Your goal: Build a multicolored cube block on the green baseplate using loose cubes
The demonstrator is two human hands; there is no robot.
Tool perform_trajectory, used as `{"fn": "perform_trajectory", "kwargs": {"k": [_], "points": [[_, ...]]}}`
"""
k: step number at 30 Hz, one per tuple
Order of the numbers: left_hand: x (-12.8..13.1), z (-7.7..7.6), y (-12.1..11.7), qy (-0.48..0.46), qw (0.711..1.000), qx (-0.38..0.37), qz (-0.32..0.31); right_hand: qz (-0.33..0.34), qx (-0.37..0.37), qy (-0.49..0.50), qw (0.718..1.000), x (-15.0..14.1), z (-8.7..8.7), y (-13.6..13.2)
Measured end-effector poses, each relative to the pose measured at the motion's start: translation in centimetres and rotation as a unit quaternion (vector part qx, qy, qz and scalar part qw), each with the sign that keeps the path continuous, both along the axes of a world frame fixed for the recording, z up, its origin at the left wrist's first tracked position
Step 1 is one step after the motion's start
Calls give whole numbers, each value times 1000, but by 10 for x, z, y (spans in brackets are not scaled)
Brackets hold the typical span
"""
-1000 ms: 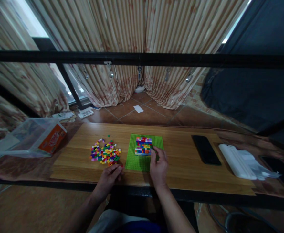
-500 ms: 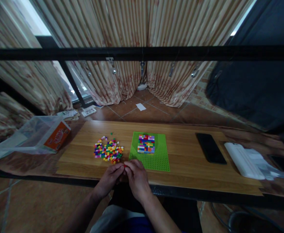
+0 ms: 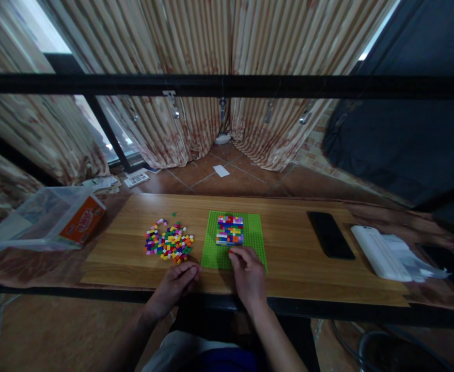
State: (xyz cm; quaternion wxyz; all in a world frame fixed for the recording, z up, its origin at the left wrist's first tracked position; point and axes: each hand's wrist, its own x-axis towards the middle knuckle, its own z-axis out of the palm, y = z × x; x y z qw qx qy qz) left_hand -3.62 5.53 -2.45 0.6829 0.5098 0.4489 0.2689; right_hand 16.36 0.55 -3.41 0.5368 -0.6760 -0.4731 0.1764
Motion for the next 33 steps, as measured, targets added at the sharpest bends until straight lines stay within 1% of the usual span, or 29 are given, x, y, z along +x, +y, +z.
{"fn": "perform_trajectory", "kwargs": {"k": [3, 7, 12, 18, 26, 30, 33], "points": [[1, 1, 1, 3, 1000, 2, 2, -28, 3, -28, 999, 24, 0, 5], [1, -2, 2, 13, 1000, -2, 3, -17, 2, -43, 999, 36, -2, 15], [0, -5, 2, 11, 1000, 6, 2, -4, 3, -24, 1000, 37, -3, 24], [0, 1, 1, 18, 1000, 3, 1, -13, -6, 2, 1000, 35, -1, 27], [0, 1, 1, 13, 1000, 0, -1, -44, -2, 5, 999, 36, 2, 22], [0, 2, 0, 16, 1000, 2, 1, -80, 8, 9, 997, 38, 0, 22], [0, 2, 1, 20, 1000, 8, 3, -88, -1, 15, 996, 37, -3, 26]]}}
